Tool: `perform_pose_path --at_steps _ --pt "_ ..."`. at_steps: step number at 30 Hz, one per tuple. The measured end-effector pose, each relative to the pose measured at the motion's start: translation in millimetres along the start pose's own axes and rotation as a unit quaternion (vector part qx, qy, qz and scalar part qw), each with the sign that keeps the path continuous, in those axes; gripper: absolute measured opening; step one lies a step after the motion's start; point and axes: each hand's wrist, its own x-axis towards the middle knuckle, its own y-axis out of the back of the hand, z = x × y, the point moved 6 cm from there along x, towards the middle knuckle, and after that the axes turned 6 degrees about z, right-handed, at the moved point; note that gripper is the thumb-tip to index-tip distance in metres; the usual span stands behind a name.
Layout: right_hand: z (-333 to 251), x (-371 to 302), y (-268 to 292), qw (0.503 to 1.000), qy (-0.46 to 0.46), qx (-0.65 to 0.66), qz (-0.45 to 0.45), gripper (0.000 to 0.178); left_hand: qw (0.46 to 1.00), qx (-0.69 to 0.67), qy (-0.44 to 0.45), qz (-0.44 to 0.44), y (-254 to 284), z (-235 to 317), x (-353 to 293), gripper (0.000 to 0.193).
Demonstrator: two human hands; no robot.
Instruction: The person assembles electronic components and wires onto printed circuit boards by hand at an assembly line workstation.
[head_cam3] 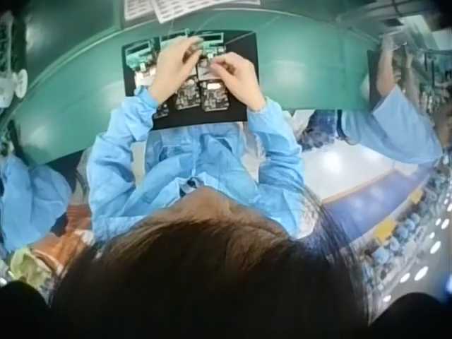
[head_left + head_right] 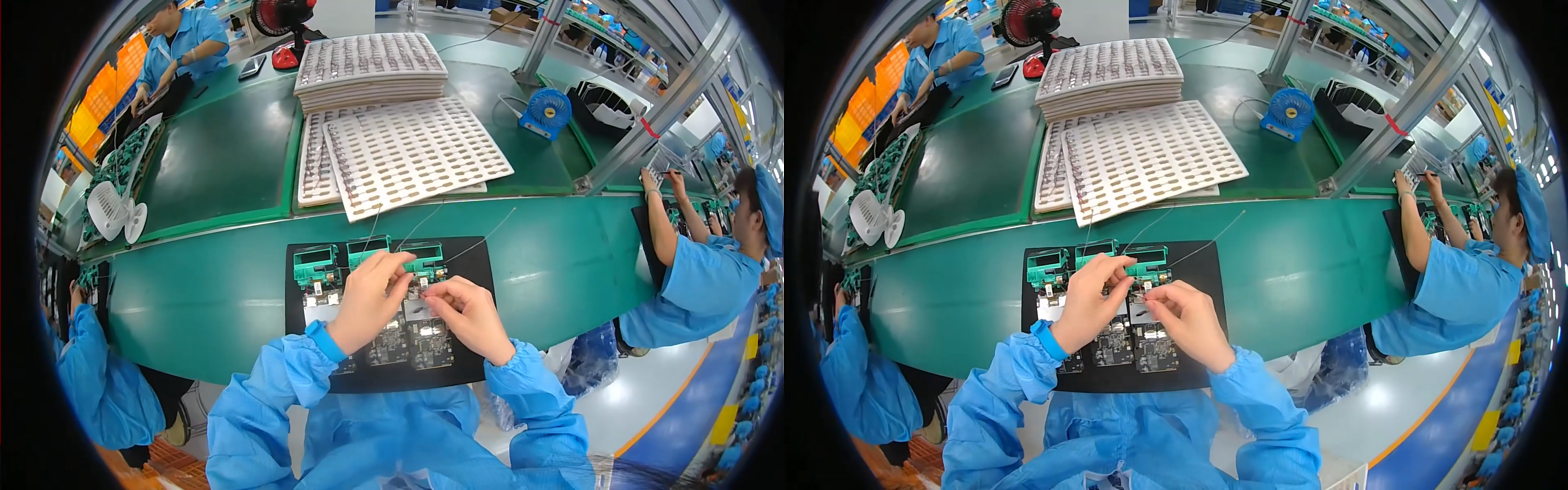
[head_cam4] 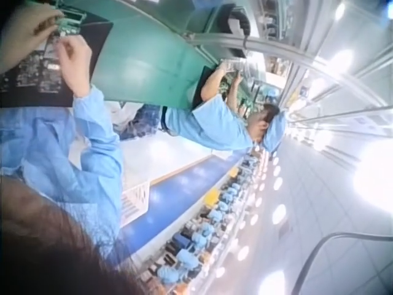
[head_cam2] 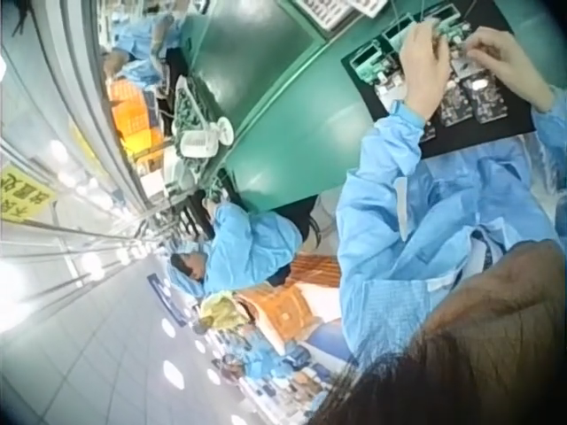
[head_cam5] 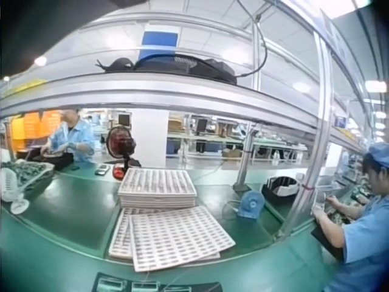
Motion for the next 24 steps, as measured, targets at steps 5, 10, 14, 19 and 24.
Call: perform_pose_path --at_steps 5,10,14,19,24 --pt "0.6 4.6 -1.9 1.000 0.006 -0.003 0.013 0.011 0.999 0.031 -0.033 0.009 -1.3 -2.5 3.1 0.011" --pt "2.1 6.4 -2.2 1.000 0.015 -0.016 0.020 0.011 0.997 0.058 -0.046 0.011 -2.2 -4.0 3.9 0.013" --pt "4.1 6.3 -0.2 0.999 0.013 -0.021 0.027 0.012 0.992 0.090 -0.085 0.010 -3.1 0.3 4.5 0.013" --pt "8.1 4.8 -0.2 1.000 0.005 -0.023 0.017 0.013 0.971 0.171 -0.157 -0.058 -4.8 6.2 -5.0 0.026" --pt "16.4 -0.4 -2.8 0.996 -0.063 0.062 -0.011 0.015 0.887 0.346 -0.297 -0.070 -8.7 24.6 -18.5 0.043"
